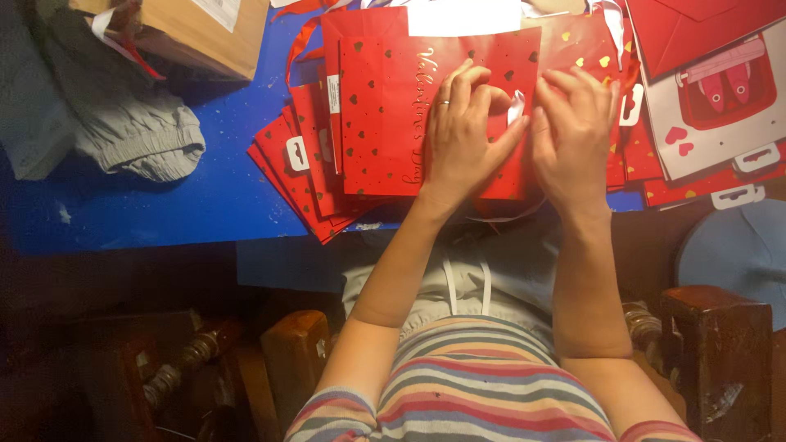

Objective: The person assembles red gift boxes by threading white ribbons through the handle slots and tying them. They handle multiple flat red boxes, fold them into shape, and secure the ribbons by hand.

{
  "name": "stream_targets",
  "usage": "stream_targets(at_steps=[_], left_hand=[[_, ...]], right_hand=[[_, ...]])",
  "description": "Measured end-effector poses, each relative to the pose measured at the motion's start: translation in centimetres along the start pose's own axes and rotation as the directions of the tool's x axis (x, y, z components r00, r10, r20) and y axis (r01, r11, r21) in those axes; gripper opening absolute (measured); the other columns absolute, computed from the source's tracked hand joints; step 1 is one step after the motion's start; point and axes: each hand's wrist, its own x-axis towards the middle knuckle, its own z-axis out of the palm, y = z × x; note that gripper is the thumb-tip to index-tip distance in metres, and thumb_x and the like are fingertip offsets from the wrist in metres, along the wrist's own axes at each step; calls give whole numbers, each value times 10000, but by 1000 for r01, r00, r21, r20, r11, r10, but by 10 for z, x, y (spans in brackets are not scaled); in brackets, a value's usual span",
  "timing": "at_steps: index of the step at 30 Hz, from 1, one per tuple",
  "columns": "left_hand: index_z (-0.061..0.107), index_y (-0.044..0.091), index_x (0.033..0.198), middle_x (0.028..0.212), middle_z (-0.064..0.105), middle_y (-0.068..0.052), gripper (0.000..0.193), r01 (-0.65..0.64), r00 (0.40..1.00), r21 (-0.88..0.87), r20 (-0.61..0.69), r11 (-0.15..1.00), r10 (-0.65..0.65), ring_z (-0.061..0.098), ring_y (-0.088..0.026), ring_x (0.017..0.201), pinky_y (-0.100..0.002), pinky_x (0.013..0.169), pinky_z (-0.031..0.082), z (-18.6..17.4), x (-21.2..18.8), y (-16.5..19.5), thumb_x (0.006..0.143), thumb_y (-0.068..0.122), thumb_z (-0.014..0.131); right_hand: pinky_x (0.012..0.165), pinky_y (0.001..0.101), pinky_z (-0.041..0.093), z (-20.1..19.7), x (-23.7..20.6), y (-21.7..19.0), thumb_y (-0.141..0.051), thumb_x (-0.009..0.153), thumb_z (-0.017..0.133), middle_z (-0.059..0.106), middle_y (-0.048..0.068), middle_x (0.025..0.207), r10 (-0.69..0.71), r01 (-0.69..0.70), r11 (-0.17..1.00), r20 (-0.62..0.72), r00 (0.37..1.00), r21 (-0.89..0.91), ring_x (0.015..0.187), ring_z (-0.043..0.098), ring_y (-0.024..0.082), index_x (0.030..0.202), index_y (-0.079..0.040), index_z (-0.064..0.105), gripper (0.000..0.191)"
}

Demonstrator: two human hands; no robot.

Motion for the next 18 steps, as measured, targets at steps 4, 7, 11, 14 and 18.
stream_targets(at_steps=[4,7,11,14,18], left_hand=[[682,132,944,1312,571,-92,164,29,1000,24,-11,999,-29,487,-313,1404,-458,1177,399,4,0,0,872,248,771],[688,120,918,1292,593,-83,136,37,999,-72,-14,997,-38,489,-313,1388,-456,1158,403,4,0,-5,860,221,757],[662,102,913,1205,663,-66,103,83,994,-269,-43,960,-98,582,-296,1315,-438,1119,468,1,-1,-12,873,168,729],[635,80,953,1164,704,-79,96,84,991,-375,-65,923,-117,636,-307,1282,-440,1138,488,0,-2,-17,911,134,703],[607,42,1008,1173,733,-146,99,72,989,-459,-84,885,-124,698,-321,1221,-463,1202,437,3,-4,-23,969,111,665]], right_hand=[[1207,570,264,-4,4,-9,-17,1031,619,613,164,1415,-13,19,997,79,997,-79,1355,504,351,1376,20,632,347],[1127,452,441,-17,9,-15,48,1004,574,619,157,1399,68,-78,990,93,993,119,1293,551,326,1366,-5,646,373],[1067,399,528,-23,17,-30,91,994,585,629,148,1335,-25,18,988,44,999,151,1253,615,300,1284,-12,679,322],[1005,421,514,-19,26,-41,66,954,667,635,190,1306,-138,139,990,7,990,-19,1164,600,354,1258,16,686,309],[1062,407,511,-16,34,-45,49,987,693,664,165,1309,-187,186,982,-6,982,-12,1227,617,339,1228,2,674,246]])
